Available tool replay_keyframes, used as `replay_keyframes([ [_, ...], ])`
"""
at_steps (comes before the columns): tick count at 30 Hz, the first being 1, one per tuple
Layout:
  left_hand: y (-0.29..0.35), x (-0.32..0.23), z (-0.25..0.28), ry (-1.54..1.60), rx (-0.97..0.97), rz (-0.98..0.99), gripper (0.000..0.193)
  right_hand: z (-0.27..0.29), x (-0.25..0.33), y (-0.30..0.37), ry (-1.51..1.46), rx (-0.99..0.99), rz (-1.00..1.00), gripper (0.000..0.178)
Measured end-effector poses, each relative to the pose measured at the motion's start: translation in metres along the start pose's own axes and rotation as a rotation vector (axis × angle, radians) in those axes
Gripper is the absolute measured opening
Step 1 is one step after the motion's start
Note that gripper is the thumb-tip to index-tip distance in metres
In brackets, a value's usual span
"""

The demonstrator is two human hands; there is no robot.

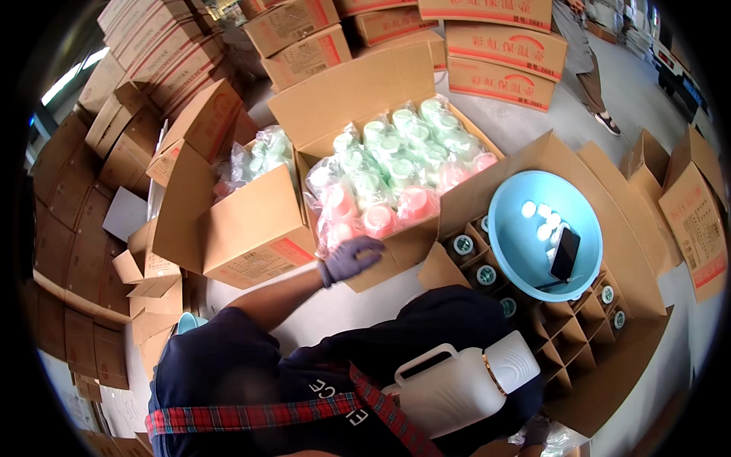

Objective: The person assembles thermos bottles by inserting a metal liner into a plastic outer shell, screwing on a lid, and placing a small wooden piece inside. They then wrap the assembled bottle in a plastic bag and place it into a cardboard box. The process is repeated for multiple bottles of different colors.

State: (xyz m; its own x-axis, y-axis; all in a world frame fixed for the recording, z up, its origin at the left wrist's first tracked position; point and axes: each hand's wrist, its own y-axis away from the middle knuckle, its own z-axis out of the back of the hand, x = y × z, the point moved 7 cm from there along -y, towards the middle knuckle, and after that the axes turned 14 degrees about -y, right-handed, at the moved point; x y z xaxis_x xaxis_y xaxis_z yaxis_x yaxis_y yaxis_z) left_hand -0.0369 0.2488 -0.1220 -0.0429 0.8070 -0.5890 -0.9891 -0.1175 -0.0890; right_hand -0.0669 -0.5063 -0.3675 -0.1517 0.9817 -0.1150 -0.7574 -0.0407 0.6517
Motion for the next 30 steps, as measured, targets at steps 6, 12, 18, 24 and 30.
replay_keyframes([
  [6,-0.077,0.183,0.038,-0.435,-0.205,0.42,0.066,0.091,0.018,0.075,-0.47,-0.457,0.365,0.044],
  [12,-0.167,0.151,-0.002,-0.976,0.281,0.268,0.061,0.248,0.04,0.17,-0.411,-0.714,0.079,0.035],
  [18,-0.2,0.057,0.075,-0.29,-0.167,-0.049,0.006,0.362,0.129,0.241,-0.717,-0.987,0.021,0.032],
  [24,-0.127,-0.225,0.107,0.271,0.386,-0.424,0.012,0.457,0.282,0.216,-1.16,-0.691,0.718,0.104],
  [30,-0.075,-0.264,0.132,0.297,-0.085,-1.092,0.099,0.511,0.275,0.197,-1.738,-0.731,0.68,0.021],
])
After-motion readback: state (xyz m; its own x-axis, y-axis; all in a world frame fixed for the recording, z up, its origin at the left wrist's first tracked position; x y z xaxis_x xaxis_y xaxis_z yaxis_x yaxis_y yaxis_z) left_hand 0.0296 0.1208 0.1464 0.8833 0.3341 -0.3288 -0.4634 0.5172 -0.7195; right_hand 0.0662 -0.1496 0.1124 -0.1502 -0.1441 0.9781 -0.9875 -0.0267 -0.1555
